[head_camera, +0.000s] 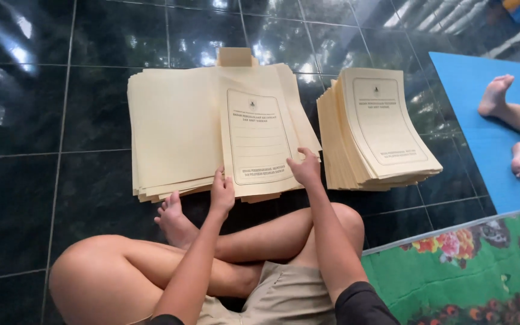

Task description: The person is sitting on the floor, taking document covers from a large stack, folding them, and placing them into a new stack.

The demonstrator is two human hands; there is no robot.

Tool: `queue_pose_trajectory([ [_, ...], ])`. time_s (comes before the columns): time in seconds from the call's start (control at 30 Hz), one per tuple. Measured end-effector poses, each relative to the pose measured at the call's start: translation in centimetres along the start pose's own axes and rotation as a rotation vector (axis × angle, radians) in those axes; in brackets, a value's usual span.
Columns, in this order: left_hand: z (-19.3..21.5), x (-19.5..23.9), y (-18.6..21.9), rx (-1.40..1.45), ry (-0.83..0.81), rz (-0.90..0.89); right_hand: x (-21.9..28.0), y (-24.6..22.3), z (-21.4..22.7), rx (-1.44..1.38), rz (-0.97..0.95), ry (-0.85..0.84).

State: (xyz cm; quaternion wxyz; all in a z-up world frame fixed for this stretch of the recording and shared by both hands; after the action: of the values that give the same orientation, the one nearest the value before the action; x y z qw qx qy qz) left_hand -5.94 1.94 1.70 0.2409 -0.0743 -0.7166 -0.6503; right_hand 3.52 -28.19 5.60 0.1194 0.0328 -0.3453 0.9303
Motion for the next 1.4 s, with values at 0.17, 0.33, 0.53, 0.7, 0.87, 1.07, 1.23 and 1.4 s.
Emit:
queue_pose_trajectory([
  [0.17,-0.4,1.1,1.6,-0.316,0.040,-0.057,2.2,-3.1,2.4,-0.348,0.132,0.031],
  [0.33,-1.6,6.0,6.0,-0.899,0.293,-0.591,5.1,-8.6,3.0,-0.946,0.266,-0.060],
  [0.53,-4.4,11.9,7.0,-0.586,0.261,-1.385,6.1,-10.6,0.2,-1.213,0.358,-0.228],
  [0.7,-5.7,13.3,7.0,-0.703,0.125,-1.435,9.5,-14.5,-1.6,-1.229,0.441,-0.412],
  [0.87,-6.3,13.6,7.2,-0.872,0.175,-1.345,9.7,-15.3,-2.5,-1.345,0.506,-0.498],
  [1.07,-5.3,11.7,7.2,-1.063,0.238,-1.012,9.3,-14.8,-3.4,-1.368,0.562,-0.616],
  [1.23,-2.5,8.7,6.8,-0.932,0.219,-0.675,9.8,-16.4,-2.5,-1.239,0.519,-0.586],
  [1.4,-0.2,3.1,2.0,-0.571,0.299,-0.475,6.5,-11.1,-6.8,0.095,0.627,-0.371],
])
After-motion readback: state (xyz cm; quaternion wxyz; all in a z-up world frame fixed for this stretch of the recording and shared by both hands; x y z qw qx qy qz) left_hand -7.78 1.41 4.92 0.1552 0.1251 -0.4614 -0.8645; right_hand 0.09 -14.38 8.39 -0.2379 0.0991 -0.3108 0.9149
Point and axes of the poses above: each hand's wrist, its own x-axis away from the middle knuckle, its own z-axis out of the back of the hand, y = z × x, the point moved 7 cm from there along -x, towards the middle knuckle, and after that the axes turned 10 degrees about z, right-handed, at the moved point
